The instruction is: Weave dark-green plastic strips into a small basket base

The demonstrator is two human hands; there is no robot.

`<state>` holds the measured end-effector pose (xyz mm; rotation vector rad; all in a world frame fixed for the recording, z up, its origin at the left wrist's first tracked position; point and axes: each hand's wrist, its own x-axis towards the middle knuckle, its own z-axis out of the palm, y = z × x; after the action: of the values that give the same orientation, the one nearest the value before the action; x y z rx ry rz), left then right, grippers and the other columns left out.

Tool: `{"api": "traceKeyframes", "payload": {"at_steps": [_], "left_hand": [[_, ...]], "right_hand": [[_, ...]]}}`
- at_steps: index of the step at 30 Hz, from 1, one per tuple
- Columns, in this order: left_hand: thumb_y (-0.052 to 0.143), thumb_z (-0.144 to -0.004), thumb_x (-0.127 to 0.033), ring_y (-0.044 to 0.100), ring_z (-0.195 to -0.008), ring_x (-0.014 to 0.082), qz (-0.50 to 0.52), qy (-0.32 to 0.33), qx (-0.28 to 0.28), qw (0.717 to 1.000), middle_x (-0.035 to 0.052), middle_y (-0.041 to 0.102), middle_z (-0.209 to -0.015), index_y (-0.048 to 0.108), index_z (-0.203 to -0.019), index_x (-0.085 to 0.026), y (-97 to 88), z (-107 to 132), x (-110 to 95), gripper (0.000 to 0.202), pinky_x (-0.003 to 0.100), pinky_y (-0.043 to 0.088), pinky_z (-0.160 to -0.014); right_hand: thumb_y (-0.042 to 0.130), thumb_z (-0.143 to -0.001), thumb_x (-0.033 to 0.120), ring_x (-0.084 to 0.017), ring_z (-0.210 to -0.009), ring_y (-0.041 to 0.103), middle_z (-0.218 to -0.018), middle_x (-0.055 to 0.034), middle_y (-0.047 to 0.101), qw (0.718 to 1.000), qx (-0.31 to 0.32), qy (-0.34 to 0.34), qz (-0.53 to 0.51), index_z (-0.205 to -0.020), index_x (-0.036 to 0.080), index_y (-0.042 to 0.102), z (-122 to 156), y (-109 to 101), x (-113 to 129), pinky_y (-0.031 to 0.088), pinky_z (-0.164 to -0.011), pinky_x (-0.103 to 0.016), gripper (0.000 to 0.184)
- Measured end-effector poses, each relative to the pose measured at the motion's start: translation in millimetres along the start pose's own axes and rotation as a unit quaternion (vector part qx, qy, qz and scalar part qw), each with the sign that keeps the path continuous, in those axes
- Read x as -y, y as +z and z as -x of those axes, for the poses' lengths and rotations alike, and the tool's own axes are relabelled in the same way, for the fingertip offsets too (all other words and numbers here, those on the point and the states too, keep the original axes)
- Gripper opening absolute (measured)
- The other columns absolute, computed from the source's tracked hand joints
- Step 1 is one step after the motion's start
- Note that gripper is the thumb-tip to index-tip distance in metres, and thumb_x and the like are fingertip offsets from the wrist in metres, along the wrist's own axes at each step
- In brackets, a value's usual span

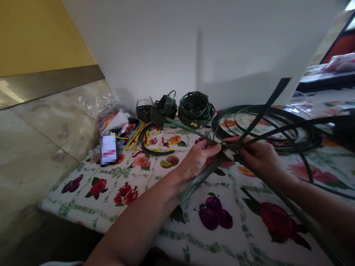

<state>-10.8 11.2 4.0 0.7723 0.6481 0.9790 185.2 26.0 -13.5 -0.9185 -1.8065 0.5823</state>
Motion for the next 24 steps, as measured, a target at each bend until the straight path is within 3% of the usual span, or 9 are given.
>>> {"api": "traceKeyframes", "payload": {"at_steps": [9, 14, 19, 24], "left_hand": [[0.072, -0.089, -0.021, 0.073, -0.069, 0.0213, -0.022, -0.014, 0.009, 1.0, 0.0014, 0.067, -0.071, 0.06, -0.093, -0.018, -5.8, -0.9, -2.8, 0.013, 0.031, 0.057, -0.068], [0.075, -0.087, -0.028, 0.075, -0.068, 0.0245, -0.037, -0.052, 0.006, 0.998, 0.0028, 0.07, -0.079, 0.057, -0.098, -0.02, -16.5, -6.6, -4.6, 0.023, 0.028, 0.049, -0.057], [0.08, -0.084, -0.025, 0.07, -0.063, 0.018, -0.022, -0.084, 0.009, 0.996, 0.0026, 0.071, -0.08, 0.065, -0.096, -0.017, -24.0, -12.4, -2.6, 0.021, 0.031, 0.056, -0.066], [0.066, -0.092, -0.012, 0.067, -0.063, 0.0157, -0.012, -0.086, -0.029, 0.996, 0.0028, 0.07, -0.077, 0.067, -0.089, -0.015, -12.9, -7.9, -4.9, 0.004, 0.033, 0.059, -0.071]], "right_hand": [[0.06, -0.092, 0.024, -0.024, -0.081, 0.077, -0.09, -0.0044, 0.08, 0.999, 0.018, -0.011, 0.042, -0.105, 0.024, 0.077, 6.2, 4.7, -2.3, 0.064, -0.072, -0.034, 0.022], [0.057, -0.092, 0.019, -0.025, -0.083, 0.075, -0.073, -0.0015, 0.07, 0.997, 0.043, -0.047, 0.039, -0.11, 0.026, 0.077, 8.4, 4.6, -0.7, 0.064, -0.076, -0.036, 0.027], [0.056, -0.095, 0.018, -0.025, -0.087, 0.076, -0.092, -0.0042, 0.077, 0.996, 0.056, -0.055, 0.046, -0.116, 0.026, 0.076, 11.1, 3.6, -0.9, 0.064, -0.081, -0.038, 0.03], [0.057, -0.093, 0.016, -0.026, -0.088, 0.077, -0.097, -0.0052, 0.078, 0.993, 0.059, -0.077, 0.067, -0.115, 0.026, 0.077, 12.3, 2.0, -0.1, 0.064, -0.081, -0.038, 0.031]]}}
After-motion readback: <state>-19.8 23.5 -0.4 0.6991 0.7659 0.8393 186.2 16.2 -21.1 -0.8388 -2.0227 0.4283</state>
